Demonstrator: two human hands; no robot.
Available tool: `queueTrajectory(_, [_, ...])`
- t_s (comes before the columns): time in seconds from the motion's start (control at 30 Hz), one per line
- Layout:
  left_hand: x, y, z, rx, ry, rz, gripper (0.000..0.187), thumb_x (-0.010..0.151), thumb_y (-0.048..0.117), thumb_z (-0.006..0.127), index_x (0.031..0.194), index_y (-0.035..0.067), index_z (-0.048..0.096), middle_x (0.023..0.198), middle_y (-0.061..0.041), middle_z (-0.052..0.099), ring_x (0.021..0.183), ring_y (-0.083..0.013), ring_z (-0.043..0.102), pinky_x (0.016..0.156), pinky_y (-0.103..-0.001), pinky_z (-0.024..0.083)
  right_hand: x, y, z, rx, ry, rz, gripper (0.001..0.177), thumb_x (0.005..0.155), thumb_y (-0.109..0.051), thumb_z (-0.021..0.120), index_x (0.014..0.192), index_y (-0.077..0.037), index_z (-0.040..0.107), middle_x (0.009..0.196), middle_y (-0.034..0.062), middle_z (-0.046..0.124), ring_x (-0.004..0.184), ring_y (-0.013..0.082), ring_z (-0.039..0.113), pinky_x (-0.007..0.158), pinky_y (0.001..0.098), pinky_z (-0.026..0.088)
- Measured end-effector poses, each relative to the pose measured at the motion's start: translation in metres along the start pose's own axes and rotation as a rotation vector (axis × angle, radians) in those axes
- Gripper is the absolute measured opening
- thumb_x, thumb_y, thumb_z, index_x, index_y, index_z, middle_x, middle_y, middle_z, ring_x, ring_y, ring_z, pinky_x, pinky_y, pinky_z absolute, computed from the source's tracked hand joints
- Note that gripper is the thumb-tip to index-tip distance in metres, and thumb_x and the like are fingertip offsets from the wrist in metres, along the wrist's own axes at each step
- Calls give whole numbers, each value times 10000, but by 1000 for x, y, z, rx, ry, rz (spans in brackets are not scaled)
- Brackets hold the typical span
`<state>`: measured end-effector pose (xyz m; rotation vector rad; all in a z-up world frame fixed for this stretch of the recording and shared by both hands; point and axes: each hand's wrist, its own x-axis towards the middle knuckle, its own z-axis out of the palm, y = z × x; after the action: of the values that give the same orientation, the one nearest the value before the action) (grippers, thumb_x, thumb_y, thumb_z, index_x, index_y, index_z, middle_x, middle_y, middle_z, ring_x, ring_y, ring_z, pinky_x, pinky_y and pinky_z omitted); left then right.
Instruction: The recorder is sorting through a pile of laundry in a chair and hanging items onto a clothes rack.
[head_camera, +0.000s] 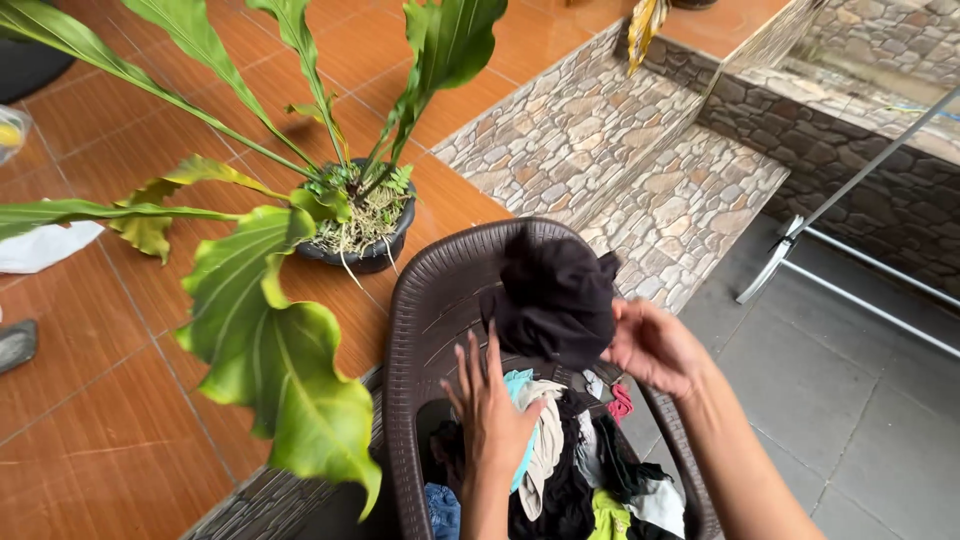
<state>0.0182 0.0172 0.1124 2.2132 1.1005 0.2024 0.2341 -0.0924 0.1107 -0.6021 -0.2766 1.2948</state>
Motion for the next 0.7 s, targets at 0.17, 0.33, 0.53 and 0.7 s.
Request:
queueTrajectory(0.17, [15,-5,8,-192,231,177,1021,713,307,895,1531,57,338,1647,-186,282,1499,-363,257,1174,-542,238,-22,-22,52,4,-168,54,204,1088,-114,527,1182,49,606,999,91,678,841,160,675,813,341,588])
queueTrajectory(0.33, [4,-7,13,-921,100,144,675,894,271,697,1485,23,486,1479,-151,612,1388,-263,580,1132,-329,414,-49,-28,101,-142,-290,103,206,1154,-107,588,1287,50,583,939,18,607,805,104,618,754,261,559])
queueTrajectory(0.53, [-34,19,-41,-1240,-112,178,506,897,174,789,1317,-56,626,1212,-84,663,1125,-165,621,999,-290,460,-58,-7,81,-1314,-39,-160,831,783,-220,895,1428,-50,399,1248,13,580,1124,124,595,933,305,501])
queueTrajectory(0.7, [-12,-8,-66,-860,-102,294,364,888,201,845,941,-34,572,918,-55,545,897,-144,504,807,-314,452,-57,-31,65,-1270,-160,50,393,892,-205,796,1195,39,741,1072,77,786,971,112,675,919,292,557])
